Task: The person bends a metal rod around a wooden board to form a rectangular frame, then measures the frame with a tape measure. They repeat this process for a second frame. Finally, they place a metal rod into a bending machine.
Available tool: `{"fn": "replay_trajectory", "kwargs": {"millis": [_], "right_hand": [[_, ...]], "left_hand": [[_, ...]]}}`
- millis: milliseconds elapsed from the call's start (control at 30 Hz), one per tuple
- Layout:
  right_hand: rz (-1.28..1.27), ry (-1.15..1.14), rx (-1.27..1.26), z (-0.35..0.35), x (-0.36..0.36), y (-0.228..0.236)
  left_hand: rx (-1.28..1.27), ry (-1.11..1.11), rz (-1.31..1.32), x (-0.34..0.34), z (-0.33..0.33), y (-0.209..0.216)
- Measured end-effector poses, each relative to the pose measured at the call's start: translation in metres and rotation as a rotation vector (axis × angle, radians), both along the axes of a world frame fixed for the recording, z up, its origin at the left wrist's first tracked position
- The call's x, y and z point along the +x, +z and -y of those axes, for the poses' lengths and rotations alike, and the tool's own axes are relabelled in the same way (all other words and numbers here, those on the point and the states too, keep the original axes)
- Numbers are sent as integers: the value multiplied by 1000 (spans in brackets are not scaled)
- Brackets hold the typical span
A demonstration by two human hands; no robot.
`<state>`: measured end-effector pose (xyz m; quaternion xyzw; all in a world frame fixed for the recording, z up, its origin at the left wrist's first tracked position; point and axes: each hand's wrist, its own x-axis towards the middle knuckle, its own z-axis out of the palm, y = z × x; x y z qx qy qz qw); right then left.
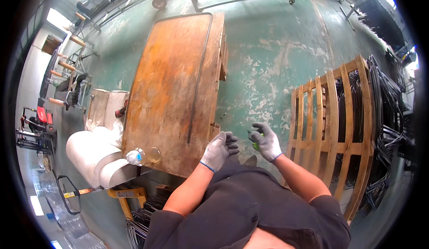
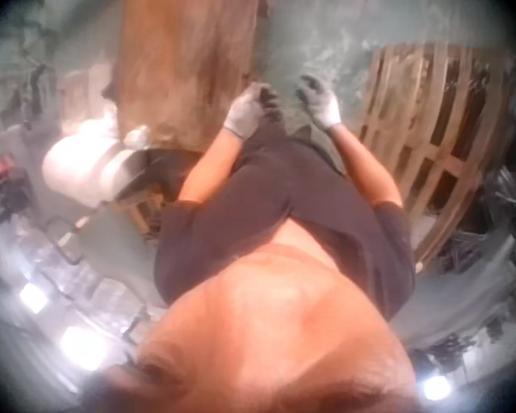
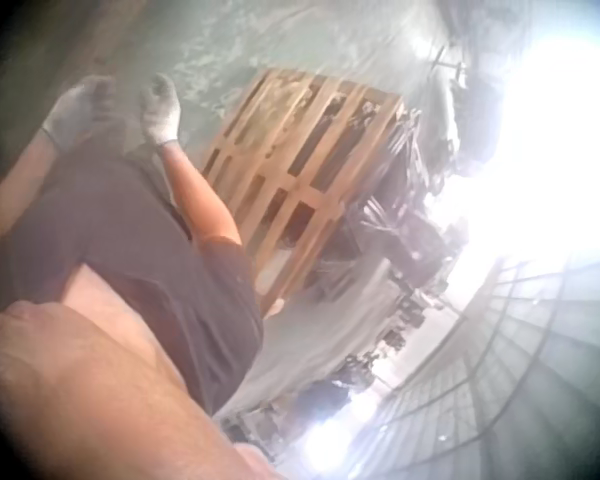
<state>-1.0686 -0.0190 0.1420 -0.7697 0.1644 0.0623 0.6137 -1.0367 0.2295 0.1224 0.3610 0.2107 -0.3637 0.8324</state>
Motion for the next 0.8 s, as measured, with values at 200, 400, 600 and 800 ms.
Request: {"fn": "replay_trajectory", "kwargs": {"millis": [200, 400, 600, 800], "right_hand": [[343, 264, -207, -4, 101, 4], [425, 495, -431, 59, 224, 27], [339, 296, -404, 179, 361, 45], [269, 218, -367, 306, 508, -12]], "left_hand": [[-516, 55, -140, 56, 73, -16], [-294, 32, 3, 187, 139, -56], [-94, 181, -66, 337, 171, -54], [189, 310, -78, 456, 191, -72]]}}
